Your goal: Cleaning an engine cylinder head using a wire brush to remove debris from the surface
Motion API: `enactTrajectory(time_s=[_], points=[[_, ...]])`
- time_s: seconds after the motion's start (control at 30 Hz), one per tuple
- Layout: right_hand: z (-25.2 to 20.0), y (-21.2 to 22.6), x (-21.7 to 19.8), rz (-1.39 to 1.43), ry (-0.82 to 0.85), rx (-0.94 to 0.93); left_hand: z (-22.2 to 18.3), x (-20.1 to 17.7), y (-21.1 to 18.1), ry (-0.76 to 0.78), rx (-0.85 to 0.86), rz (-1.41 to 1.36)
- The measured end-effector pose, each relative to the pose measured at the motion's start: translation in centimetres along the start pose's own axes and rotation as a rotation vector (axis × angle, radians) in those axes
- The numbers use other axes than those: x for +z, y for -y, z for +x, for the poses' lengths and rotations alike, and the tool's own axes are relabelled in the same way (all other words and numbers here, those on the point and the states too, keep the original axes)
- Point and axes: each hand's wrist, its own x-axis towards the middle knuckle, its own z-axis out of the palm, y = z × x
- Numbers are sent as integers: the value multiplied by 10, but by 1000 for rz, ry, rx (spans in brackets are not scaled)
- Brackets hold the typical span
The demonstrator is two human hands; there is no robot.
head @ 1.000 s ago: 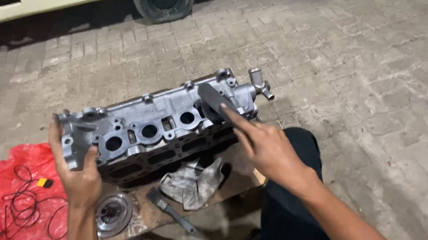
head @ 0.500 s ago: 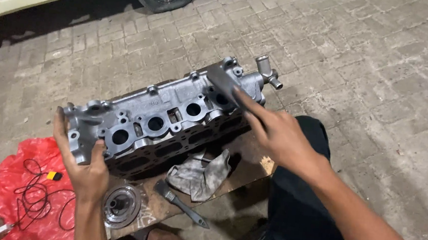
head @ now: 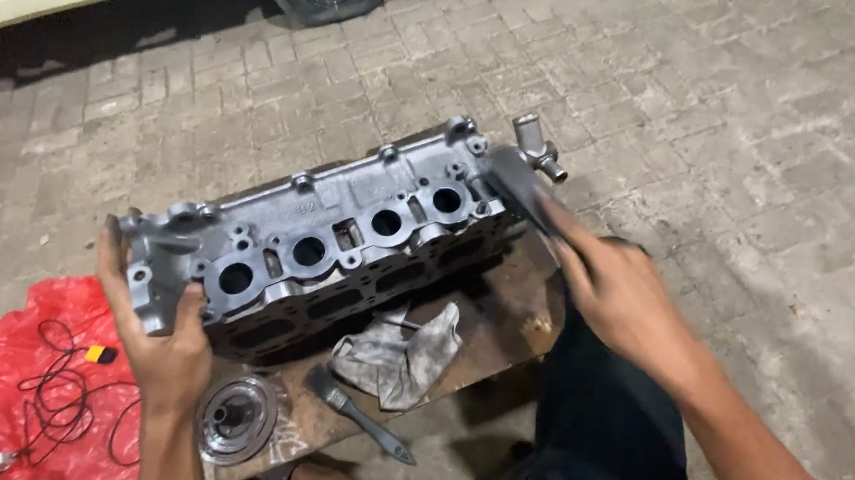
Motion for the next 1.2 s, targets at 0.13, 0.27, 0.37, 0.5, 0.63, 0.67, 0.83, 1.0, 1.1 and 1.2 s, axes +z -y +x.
enactTrajectory(time_s=[0.13,0.27,0.37,0.5,0.63,0.67,0.83,1.0,1.1,1.2], points=[[-20,-56,34,397,-123,53,3,6,14,-33,99,-127],[3,-27,37,557,-251,-74,3,8,3,-47,92,-149],[12,8,25,417,-183,-322,4,9,-12,-49,34,-116],[27,24,23,129,-70,-508,2,9,-7,-60,84,-52],[-4,-6,35,1,-20,-372,5,9,-13,-59,1,-19],[-16,-11,37,-23,-42,-343,4,8,-7,-56,60,-28],[-5,9,40,-38,-117,-411,-2,7,-2,-49,129,-5],[-3,8,43,72,-80,-416,4,2,1,-53,131,-6],[-31,-6,34,128,-43,-326,6,4,-9,-34,78,-20],[-7,5,36,121,-102,-383,4,4,3,-42,121,-36]])
